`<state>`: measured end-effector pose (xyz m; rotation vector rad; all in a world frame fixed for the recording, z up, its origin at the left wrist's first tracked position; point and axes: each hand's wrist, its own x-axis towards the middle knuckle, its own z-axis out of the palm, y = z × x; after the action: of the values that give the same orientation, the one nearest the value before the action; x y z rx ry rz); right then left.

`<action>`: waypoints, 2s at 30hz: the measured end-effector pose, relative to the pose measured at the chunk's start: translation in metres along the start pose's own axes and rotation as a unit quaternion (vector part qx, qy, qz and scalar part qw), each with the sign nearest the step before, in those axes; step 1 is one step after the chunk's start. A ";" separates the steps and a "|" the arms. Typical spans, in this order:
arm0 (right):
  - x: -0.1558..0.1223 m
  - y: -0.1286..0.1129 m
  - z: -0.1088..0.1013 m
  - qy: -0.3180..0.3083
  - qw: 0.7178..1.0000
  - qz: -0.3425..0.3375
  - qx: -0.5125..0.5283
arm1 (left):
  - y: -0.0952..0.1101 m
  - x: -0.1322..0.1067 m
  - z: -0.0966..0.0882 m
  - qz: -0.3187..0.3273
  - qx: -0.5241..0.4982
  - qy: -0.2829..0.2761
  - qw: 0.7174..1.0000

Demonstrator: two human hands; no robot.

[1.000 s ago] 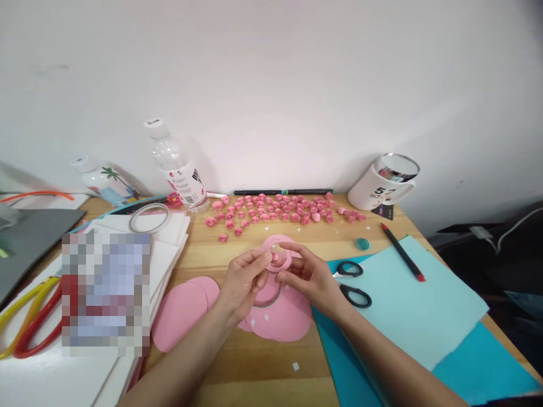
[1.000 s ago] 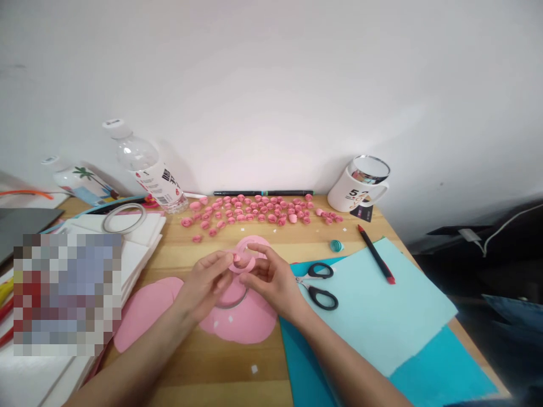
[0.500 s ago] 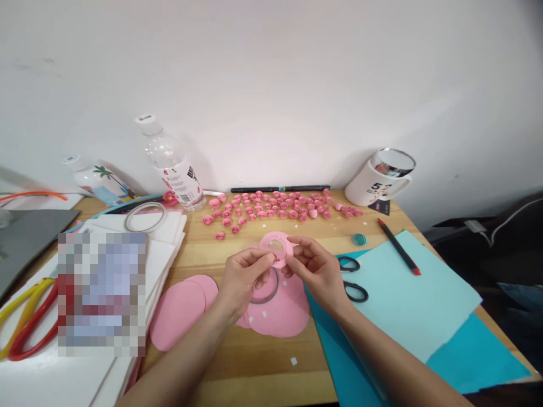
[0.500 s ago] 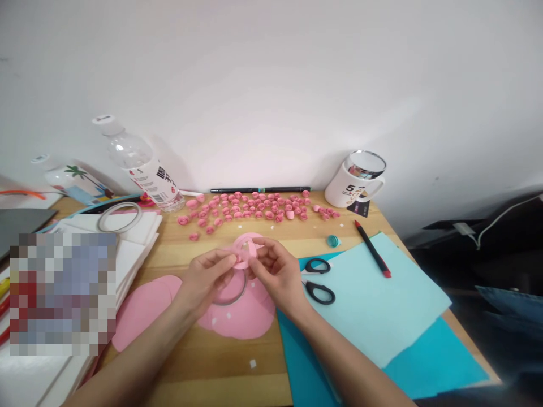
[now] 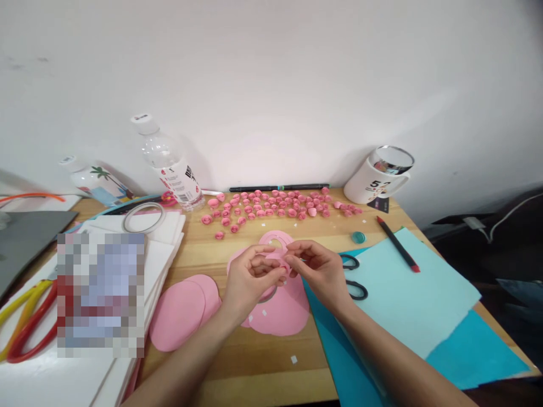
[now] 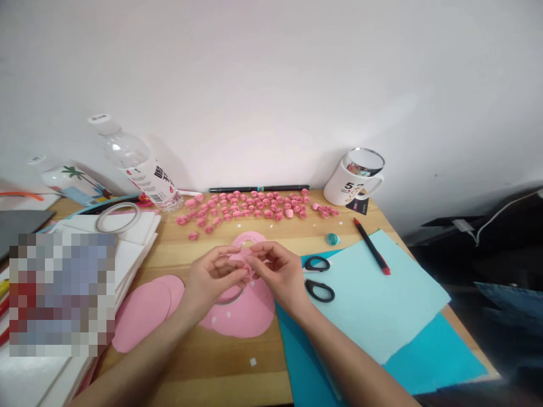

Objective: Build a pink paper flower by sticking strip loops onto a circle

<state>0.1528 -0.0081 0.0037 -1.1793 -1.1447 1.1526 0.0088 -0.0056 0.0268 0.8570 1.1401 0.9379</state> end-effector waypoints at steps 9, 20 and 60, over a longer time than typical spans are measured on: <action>-0.002 0.003 -0.001 -0.006 0.997 -0.048 -0.059 | -0.005 0.001 -0.001 0.022 0.002 -0.017 1.000; -0.010 0.005 0.004 0.008 0.943 -0.279 -0.178 | -0.003 0.004 -0.006 -0.017 -0.157 -0.010 0.987; -0.004 -0.005 0.008 -0.064 0.997 0.046 0.009 | -0.008 0.002 -0.003 0.105 -0.077 0.095 0.987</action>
<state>0.1452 -0.0118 0.0085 -1.1687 -1.1838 1.3213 0.0077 -0.0062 0.0184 0.7840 1.1368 1.2877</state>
